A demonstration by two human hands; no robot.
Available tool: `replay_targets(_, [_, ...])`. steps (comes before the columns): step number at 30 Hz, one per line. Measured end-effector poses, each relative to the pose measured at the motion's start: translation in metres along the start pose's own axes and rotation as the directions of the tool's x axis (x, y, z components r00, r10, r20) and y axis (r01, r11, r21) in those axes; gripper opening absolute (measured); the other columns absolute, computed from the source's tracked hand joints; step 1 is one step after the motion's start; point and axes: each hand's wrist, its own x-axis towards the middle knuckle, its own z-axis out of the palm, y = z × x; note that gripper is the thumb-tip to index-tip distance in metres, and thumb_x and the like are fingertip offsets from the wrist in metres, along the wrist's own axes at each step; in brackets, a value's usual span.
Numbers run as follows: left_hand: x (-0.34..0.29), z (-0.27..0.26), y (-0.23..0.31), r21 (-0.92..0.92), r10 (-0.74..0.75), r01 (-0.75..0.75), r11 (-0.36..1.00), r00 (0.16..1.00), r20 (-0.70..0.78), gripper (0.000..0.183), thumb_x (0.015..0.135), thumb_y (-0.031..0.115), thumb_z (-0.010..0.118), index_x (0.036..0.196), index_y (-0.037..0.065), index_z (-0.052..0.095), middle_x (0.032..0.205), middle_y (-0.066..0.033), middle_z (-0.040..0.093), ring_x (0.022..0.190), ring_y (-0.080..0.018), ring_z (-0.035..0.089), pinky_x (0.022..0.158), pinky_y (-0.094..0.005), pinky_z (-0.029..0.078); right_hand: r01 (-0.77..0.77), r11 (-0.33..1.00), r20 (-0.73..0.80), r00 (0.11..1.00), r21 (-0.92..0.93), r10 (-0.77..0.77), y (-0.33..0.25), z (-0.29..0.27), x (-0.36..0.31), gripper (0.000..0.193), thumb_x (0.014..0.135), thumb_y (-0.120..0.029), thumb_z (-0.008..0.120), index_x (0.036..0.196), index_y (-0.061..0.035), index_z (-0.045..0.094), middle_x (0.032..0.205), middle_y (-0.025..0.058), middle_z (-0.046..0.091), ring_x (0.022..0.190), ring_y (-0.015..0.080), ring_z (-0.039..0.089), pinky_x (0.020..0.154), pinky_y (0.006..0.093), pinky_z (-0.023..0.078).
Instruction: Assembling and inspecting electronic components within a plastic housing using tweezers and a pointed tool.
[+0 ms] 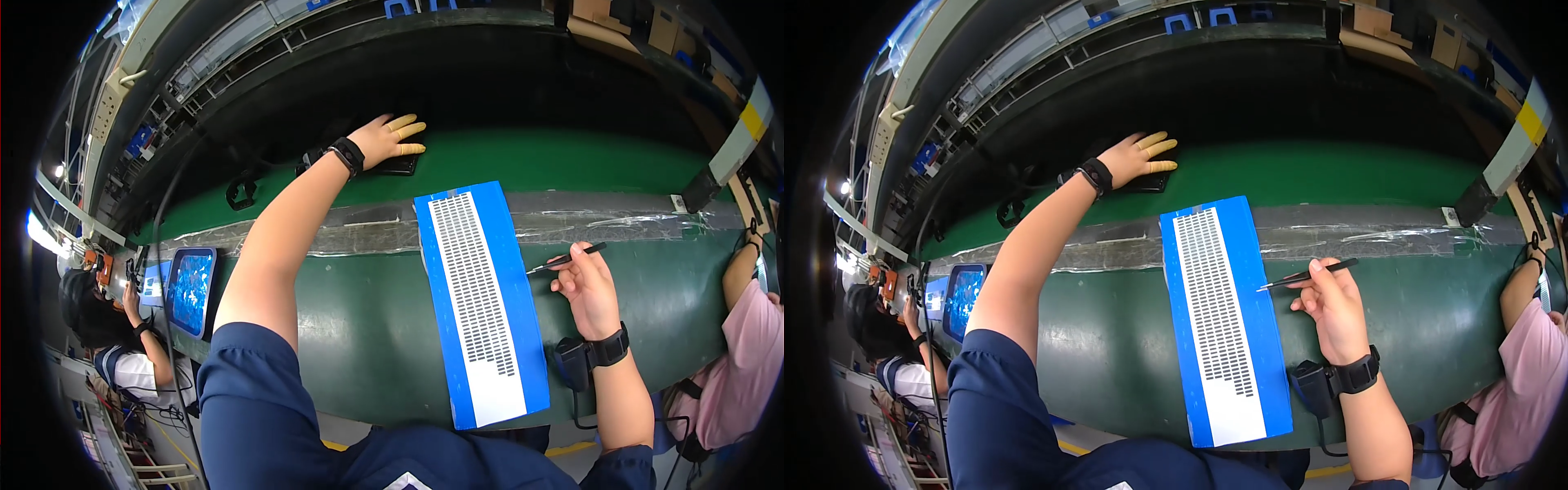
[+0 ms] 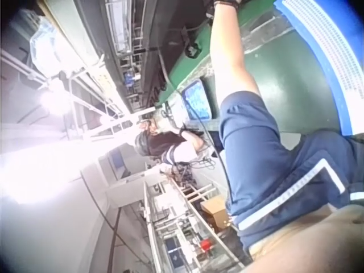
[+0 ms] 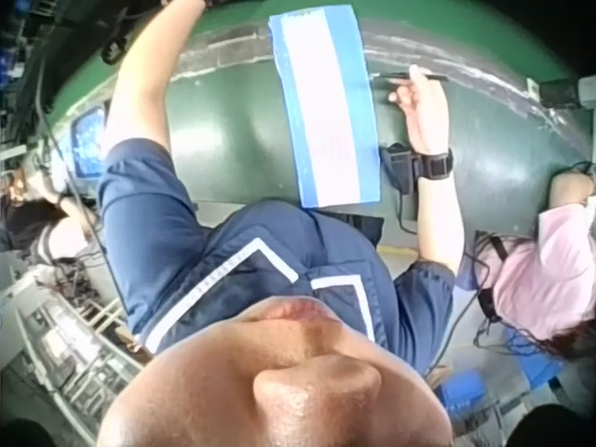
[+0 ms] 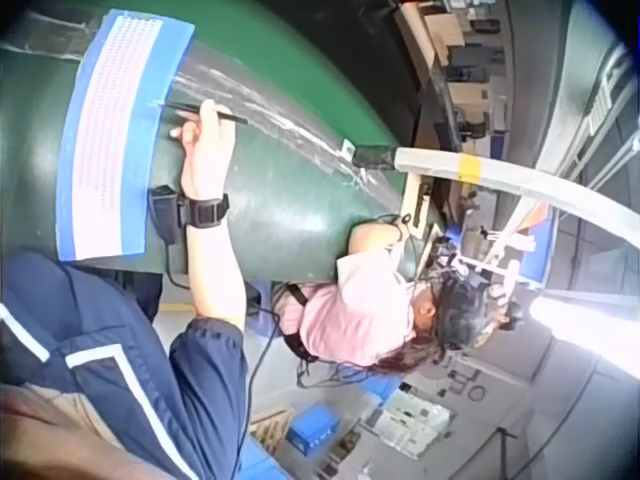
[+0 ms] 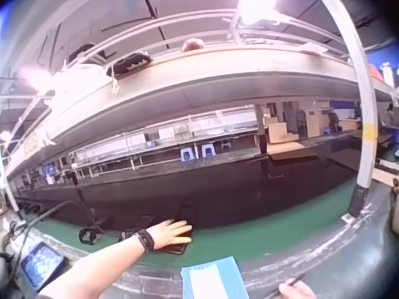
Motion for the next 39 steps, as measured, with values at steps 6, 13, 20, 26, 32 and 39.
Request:
replay_targets(6, [0.003, -0.049, 0.007, -0.342, -0.38, 0.308, 0.888, 0.91, -0.167, 0.068, 0.051, 0.003, 0.065, 0.114, 0.016, 0.043, 0.127, -0.0136, 0.032, 0.118, -0.0329, 0.03, 0.093, -0.0405, 0.033, -0.002, 1.0, -0.037, 0.999, -0.025, 0.001, 0.002, -0.003, 0.001, 0.017, 0.084, -0.021, 0.05, 0.089, -0.0061, 0.044, 0.074, 0.0074, 0.057, 0.054, 0.0055, 0.042, 0.058, 0.0248, 0.043])
replay_targets(13, [-0.016, -0.088, 0.035, -0.905, -0.975, -0.426, -0.015, 0.208, -0.082, 0.032, 0.069, 0.008, 0.062, 0.097, 0.002, 0.046, 0.088, -0.0063, 0.053, 0.086, -0.0165, 0.052, 0.077, -0.027, 0.042, 0.035, 0.998, -0.021, 0.999, -0.056, -0.036, 0.003, 0.0, -0.003, 0.018, 0.084, -0.022, 0.051, 0.088, -0.0056, 0.044, 0.071, 0.0061, 0.055, 0.054, 0.0054, 0.043, 0.059, 0.0253, 0.044])
replay_targets(20, [-0.069, -0.15, 0.123, -0.22, -0.306, -0.215, -0.952, 0.737, 0.602, 0.066, 0.067, 0.065, 0.046, 0.086, 0.002, 0.053, 0.071, -0.0106, 0.057, 0.065, -0.0273, 0.057, 0.058, -0.0373, 0.047, 0.04, 0.996, -0.002, 0.999, -0.084, -0.041, 0.008, 0.0, -0.023, 0.016, 0.085, -0.019, 0.049, 0.088, -0.0054, 0.043, 0.074, 0.0065, 0.056, 0.054, 0.0051, 0.042, 0.06, 0.0261, 0.046])
replay_targets(26, [-0.111, -0.156, 0.186, 0.087, 0.112, 0.072, -0.994, 0.57, 0.814, 0.068, 0.065, 0.07, 0.045, 0.084, 0.005, 0.052, 0.068, -0.0067, 0.056, 0.052, -0.0209, 0.056, 0.044, -0.0312, 0.046, -0.021, 0.958, 0.077, 0.996, -0.285, 0.044, 0.017, -0.006, -0.063, 0.012, 0.085, -0.015, 0.047, 0.087, -0.0052, 0.042, 0.055, 0.0024, 0.045, 0.058, 0.0085, 0.049, 0.059, 0.0255, 0.048])
replay_targets(32, [-0.115, -0.137, 0.198, 0.092, -0.012, -0.133, -0.987, 0.628, 0.778, 0.066, 0.068, 0.067, 0.046, 0.092, 0.006, 0.051, 0.068, 0.0003, 0.05, 0.056, -0.0152, 0.052, 0.048, -0.0253, 0.042, -0.078, 0.933, 0.016, 0.996, -0.35, 0.089, 0.032, -0.016, -0.083, 0.01, 0.084, -0.009, 0.047, 0.086, -0.0029, 0.039, 0.05, 0.0008, 0.04, 0.061, 0.013, 0.054, 0.058, 0.0267, 0.049])
replay_targets(39, [-0.112, -0.119, 0.214, -0.121, -0.374, -0.467, -0.876, 0.499, 0.782, 0.029, 0.084, 0.028, 0.045, 0.097, 0.004, 0.054, 0.094, -0.0082, 0.06, 0.086, -0.0203, 0.059, 0.076, -0.0334, 0.048, 0.011, 0.887, 0.03, 1.0, -0.461, 0.004, 0.037, -0.015, -0.081, 0.014, 0.082, -0.006, 0.05, 0.086, -0.002, 0.036, 0.062, 0.0083, 0.053, 0.049, 0.0072, 0.047, 0.049, 0.0229, 0.047])
